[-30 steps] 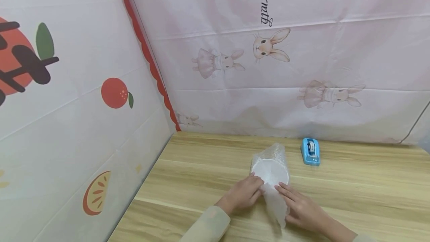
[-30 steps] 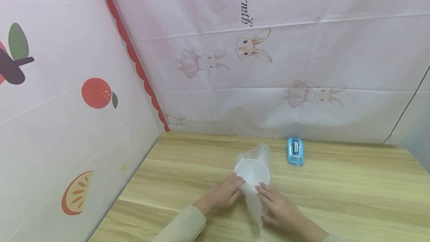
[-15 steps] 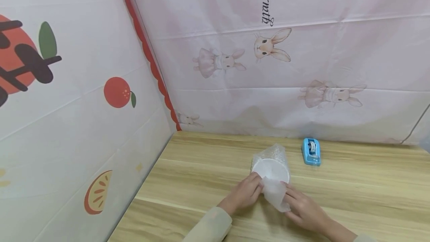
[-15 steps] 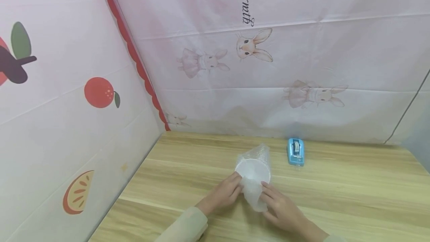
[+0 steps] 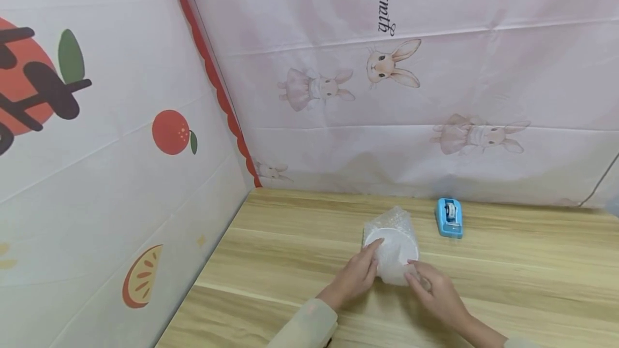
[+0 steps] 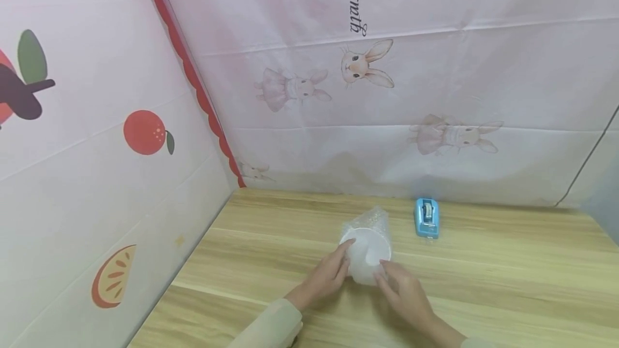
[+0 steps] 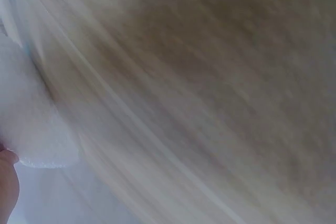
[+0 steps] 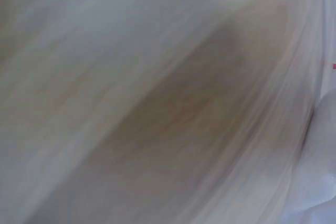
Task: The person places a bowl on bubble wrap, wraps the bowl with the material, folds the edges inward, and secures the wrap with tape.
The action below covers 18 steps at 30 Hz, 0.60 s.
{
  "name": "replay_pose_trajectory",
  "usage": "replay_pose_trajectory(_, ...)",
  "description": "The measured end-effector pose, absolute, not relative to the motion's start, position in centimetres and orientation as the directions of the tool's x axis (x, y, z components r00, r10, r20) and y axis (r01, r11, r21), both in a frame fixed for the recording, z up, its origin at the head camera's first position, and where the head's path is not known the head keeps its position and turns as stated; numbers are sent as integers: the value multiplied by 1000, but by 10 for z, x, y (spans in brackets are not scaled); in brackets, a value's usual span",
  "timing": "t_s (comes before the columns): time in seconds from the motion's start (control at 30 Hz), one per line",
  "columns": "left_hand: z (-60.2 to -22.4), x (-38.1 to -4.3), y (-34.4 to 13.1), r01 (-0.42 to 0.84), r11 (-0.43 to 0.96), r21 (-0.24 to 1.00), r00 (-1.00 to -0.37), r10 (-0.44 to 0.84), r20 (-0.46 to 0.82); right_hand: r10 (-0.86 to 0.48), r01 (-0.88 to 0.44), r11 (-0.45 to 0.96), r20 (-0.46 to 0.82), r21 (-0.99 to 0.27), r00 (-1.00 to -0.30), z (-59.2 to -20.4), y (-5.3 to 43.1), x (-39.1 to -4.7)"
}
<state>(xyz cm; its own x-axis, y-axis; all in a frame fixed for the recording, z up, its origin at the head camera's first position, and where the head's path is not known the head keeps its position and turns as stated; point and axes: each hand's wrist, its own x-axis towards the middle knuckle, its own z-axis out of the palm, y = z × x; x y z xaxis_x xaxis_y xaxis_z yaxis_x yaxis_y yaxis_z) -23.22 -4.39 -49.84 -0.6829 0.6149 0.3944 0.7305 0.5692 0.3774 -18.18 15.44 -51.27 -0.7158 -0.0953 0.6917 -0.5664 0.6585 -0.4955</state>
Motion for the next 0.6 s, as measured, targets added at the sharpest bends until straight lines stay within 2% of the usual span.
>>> replay_pose_trajectory(0.3, -493, -227, -41, 678, 586, 444, -733, 586, 346, 16, -530, 666, 721, -524, -693, -509, 149, -191)
replay_pose_trajectory(0.6, -497, -227, -38, 677, 603, 423, -736, 543, 404, 43, -498, 677, 704, -542, -709, -502, 150, -201)
